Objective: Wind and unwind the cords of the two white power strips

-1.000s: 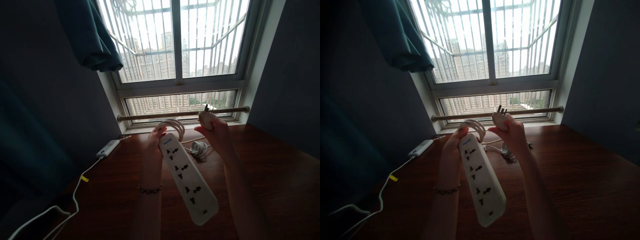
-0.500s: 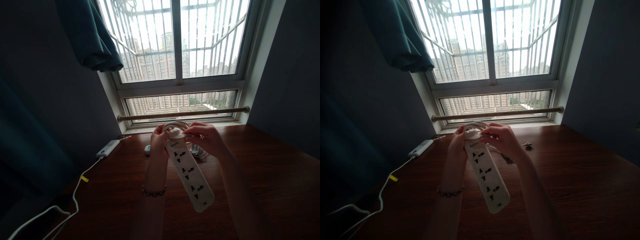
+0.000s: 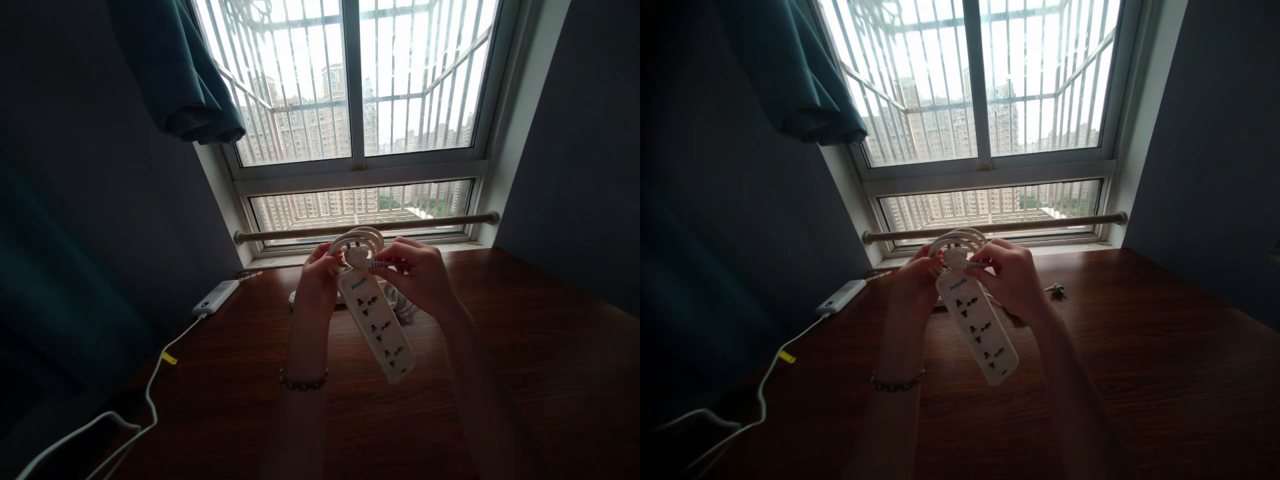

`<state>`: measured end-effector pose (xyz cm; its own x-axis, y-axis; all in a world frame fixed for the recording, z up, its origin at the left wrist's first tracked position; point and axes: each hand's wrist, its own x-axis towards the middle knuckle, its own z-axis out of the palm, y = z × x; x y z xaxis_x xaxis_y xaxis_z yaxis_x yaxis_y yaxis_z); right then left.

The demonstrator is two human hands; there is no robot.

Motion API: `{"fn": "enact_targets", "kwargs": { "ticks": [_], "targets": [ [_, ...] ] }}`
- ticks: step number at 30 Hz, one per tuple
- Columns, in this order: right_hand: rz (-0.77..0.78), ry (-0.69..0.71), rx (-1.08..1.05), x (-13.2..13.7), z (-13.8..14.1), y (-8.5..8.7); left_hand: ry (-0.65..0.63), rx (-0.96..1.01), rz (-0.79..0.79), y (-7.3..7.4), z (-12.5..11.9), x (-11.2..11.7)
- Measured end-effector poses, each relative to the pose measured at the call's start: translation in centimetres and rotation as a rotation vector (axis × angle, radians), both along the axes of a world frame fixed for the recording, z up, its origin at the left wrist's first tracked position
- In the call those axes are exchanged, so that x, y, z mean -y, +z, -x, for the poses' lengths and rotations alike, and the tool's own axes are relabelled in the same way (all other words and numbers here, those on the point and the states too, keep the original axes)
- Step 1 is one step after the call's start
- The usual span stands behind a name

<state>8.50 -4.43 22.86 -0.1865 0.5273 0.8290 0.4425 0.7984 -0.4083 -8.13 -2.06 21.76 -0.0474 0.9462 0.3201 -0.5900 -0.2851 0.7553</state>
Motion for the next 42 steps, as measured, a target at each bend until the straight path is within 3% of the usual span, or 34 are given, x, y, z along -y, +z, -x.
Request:
{"fn": "enact_targets", "kwargs": {
  "ticks": [6, 12, 17, 26, 29, 32, 35, 38, 42],
  "targets": [
    [0.0, -0.102, -0.066, -0.7, 0.7, -0.7, 0.026, -0.013, -0.11, 0.6, -0.1, 1.0],
    [0.164, 0.069, -0.141, -0.3, 0.7, -0.5, 0.102, -0.062, -0.178, 0.8, 0.6, 1.4],
    [0.213, 0.192, -0.045, 0.2, 0.0, -0.2, 0.186, -0.052, -0.152, 0.7, 0.3, 1.2],
    [-0.069, -0.349, -0.2, 0.0, 1.2, -0.5, 0.189, -0.029, -0.175, 0.5, -0.4, 0.8],
    [-0.195, -0.44, -0.206, -0.6, 1.2, -0.5, 0.146, -0.067, -0.2, 0.3, -0.2, 0.7],
    [-0.209, -0.384, -0.123, -1.1, 1.1, -0.8, 0.064, -0.154, -0.19, 0.1, 0.2, 0.8],
    [-0.081, -0.314, -0.145, -1.2, 1.3, -1.2, -0.02, -0.236, -0.18, -0.3, 0.2, 0.7],
    [0.037, -0.234, -0.264, -1.1, 1.6, -1.4, -0.029, -0.282, -0.211, -0.6, -0.5, 0.4],
    [0.072, -0.19, -0.56, -1.5, 1.2, -1.3, 0.043, -0.456, -0.298, -0.9, -1.9, 0.3]
  ]
}}
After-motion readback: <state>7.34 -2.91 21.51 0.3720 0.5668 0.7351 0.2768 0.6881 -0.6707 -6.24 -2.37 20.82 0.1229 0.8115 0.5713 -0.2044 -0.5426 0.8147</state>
